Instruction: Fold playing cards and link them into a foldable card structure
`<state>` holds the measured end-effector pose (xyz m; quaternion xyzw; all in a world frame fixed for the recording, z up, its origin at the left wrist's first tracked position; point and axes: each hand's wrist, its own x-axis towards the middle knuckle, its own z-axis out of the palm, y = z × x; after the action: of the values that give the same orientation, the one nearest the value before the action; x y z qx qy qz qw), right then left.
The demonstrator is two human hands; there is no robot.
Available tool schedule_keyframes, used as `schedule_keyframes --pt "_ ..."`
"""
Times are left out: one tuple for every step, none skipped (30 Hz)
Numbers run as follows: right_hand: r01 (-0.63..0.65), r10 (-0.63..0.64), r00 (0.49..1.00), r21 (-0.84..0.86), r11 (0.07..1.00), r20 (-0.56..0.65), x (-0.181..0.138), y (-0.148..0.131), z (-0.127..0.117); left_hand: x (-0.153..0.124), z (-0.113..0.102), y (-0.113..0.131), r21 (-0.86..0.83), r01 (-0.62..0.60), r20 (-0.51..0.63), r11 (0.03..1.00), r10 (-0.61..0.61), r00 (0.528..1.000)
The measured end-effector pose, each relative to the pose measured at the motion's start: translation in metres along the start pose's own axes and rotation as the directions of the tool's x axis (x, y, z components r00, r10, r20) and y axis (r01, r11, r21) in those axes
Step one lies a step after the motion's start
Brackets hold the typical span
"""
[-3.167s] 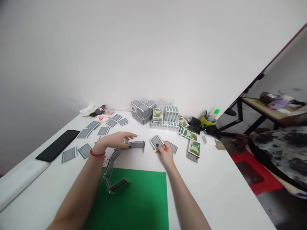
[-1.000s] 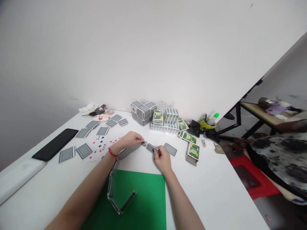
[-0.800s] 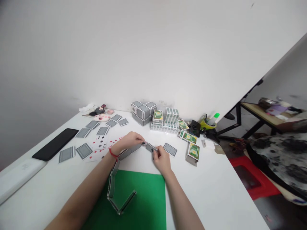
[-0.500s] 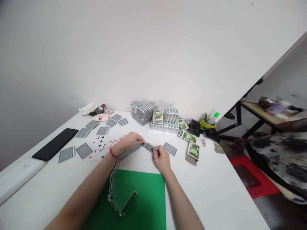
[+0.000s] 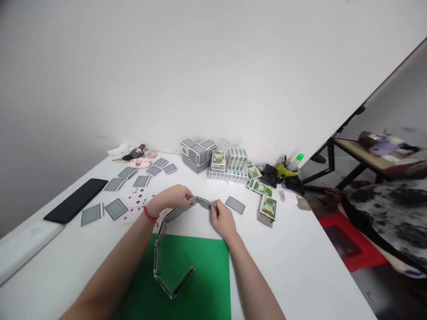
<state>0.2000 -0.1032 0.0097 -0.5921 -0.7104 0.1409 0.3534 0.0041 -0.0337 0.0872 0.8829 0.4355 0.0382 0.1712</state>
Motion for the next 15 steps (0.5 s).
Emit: schedule_keyframes --pt "0.014 -0.013 1.0 -0.002 1.0 0.005 0.0 -0.001 0.0 -0.001 0.0 0.001 0.017 0.005 0.012 1.0 -0.005 1.0" --pt "0.027 -0.027 1.0 0.001 1.0 0.011 0.0 -0.002 0.0 -0.002 0.001 0.002 0.028 0.001 0.017 1.0 -0.001 1.0" --pt "0.037 -0.038 0.999 0.004 0.999 0.018 0.0 -0.003 0.001 -0.002 0.001 0.004 0.034 -0.008 0.016 0.999 0.008 1.0" --pt "0.045 -0.045 0.999 0.007 0.999 0.023 0.0 -0.004 0.001 -0.002 0.002 0.006 0.039 -0.02 0.011 0.999 0.02 1.0" --pt "0.05 -0.05 0.998 0.009 0.999 0.031 0.0 -0.005 0.002 -0.002 0.003 0.008 0.041 -0.031 0.007 0.999 0.03 1.0" --pt "0.053 -0.053 0.998 0.009 0.999 0.039 0.0 -0.006 0.002 -0.001 0.003 0.01 0.042 -0.038 0.009 0.998 0.038 0.999" --pt "0.055 -0.055 0.997 0.01 0.998 0.047 0.001 -0.006 0.003 -0.001 0.003 0.011 0.041 -0.044 0.017 0.998 0.043 0.999" --pt "0.056 -0.057 0.997 0.015 0.998 0.054 0.001 -0.007 0.004 0.0 0.003 0.013 0.037 -0.047 0.028 0.998 0.046 0.999" --pt "0.059 -0.061 0.997 0.027 0.998 0.056 0.001 -0.007 0.005 0.001 0.002 0.013 0.026 -0.051 0.037 0.998 0.05 0.998" --pt "0.063 -0.065 0.996 0.044 0.997 0.054 0.002 -0.007 0.005 0.001 0.002 0.014 0.009 -0.057 0.042 0.998 0.057 0.998" --pt "0.064 -0.067 0.997 0.066 0.996 0.048 0.002 -0.007 0.006 0.001 0.002 0.013 -0.015 -0.064 0.041 0.998 0.065 0.997" --pt "0.063 -0.067 0.997 0.09 0.994 0.04 0.002 -0.007 0.007 0.002 0.001 0.013 -0.044 -0.072 0.036 0.996 0.074 0.997" --pt "0.061 -0.065 0.997 0.112 0.992 0.037 0.003 -0.006 0.007 0.001 0.001 0.011 -0.075 -0.083 0.029 0.994 0.085 0.996" --pt "0.057 -0.062 0.997 0.131 0.99 0.038 0.003 -0.006 0.008 0.001 0.0 0.01 -0.107 -0.094 0.027 0.99 0.097 0.995" --pt "0.052 -0.058 0.998 0.145 0.988 0.04 0.002 -0.005 0.008 -0.001 -0.001 0.007 -0.136 -0.099 0.034 0.986 0.105 0.994"
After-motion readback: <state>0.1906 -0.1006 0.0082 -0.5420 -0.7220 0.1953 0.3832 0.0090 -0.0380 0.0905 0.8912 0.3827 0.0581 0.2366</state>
